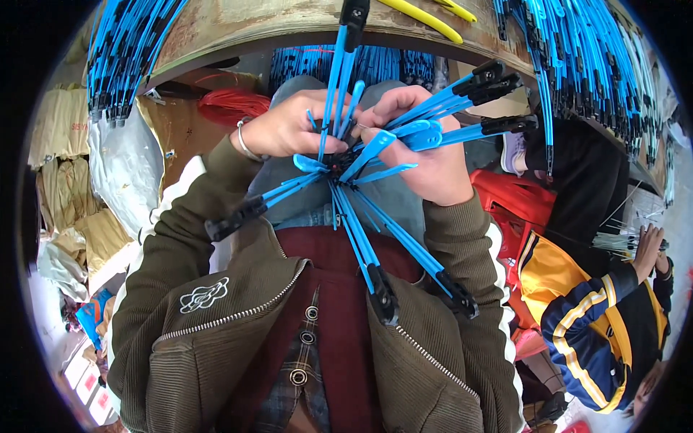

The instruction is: The person assembles blue plastic parts and metal components at a workbench using pliers to crimp or cut the metal.

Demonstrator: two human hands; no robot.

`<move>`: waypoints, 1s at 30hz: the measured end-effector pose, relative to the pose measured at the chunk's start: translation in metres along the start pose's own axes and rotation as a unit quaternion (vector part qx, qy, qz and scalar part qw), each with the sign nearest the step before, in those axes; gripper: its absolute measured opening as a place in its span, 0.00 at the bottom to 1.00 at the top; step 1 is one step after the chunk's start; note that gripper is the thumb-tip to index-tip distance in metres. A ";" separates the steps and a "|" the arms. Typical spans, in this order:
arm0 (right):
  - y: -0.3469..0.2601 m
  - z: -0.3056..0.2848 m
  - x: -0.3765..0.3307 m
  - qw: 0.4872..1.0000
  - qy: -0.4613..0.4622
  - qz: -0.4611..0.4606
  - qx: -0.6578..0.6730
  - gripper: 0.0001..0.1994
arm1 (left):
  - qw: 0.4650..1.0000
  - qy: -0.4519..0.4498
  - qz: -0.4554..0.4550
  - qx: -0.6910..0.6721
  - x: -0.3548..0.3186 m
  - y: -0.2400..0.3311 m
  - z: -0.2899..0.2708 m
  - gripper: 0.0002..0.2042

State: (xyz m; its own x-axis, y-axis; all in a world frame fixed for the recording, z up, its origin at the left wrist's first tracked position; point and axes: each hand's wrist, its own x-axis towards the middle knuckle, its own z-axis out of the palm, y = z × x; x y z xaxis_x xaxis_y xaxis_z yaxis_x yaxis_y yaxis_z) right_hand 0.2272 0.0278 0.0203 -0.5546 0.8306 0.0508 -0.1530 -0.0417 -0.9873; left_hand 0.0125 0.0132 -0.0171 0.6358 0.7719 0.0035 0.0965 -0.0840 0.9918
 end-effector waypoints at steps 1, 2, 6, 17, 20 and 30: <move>-0.001 0.001 -0.001 1.000 0.005 0.003 0.014 0.13 | 0.998 0.032 0.046 0.038 -0.002 -0.003 0.003 0.16; -0.002 0.002 -0.001 1.000 0.009 0.007 0.028 0.13 | 0.991 0.064 0.092 0.075 -0.003 -0.005 0.005 0.16; -0.002 -0.001 -0.005 0.999 0.024 0.001 0.040 0.14 | 0.995 0.074 0.048 -0.037 -0.013 -0.013 0.002 0.11; -0.007 0.007 -0.013 0.993 -0.105 -0.017 0.044 0.13 | 0.994 -0.080 0.006 -0.074 -0.007 0.015 -0.009 0.12; -0.010 0.013 -0.014 0.998 -0.058 0.010 0.026 0.13 | 0.997 -0.027 0.005 -0.070 -0.010 0.009 0.007 0.13; 0.002 0.030 -0.018 0.992 0.123 -0.022 -0.031 0.14 | 0.969 0.231 -0.037 0.081 -0.022 0.009 0.049 0.09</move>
State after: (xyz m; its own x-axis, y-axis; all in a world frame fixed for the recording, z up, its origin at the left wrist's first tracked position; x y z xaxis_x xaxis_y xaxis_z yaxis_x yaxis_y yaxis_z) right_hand 0.2124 -0.0034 0.0216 -0.3315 0.9413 0.0643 -0.1182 0.0262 -0.9926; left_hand 0.0367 -0.0348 -0.0149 0.2146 0.9763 0.0271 0.2708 -0.0862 0.9588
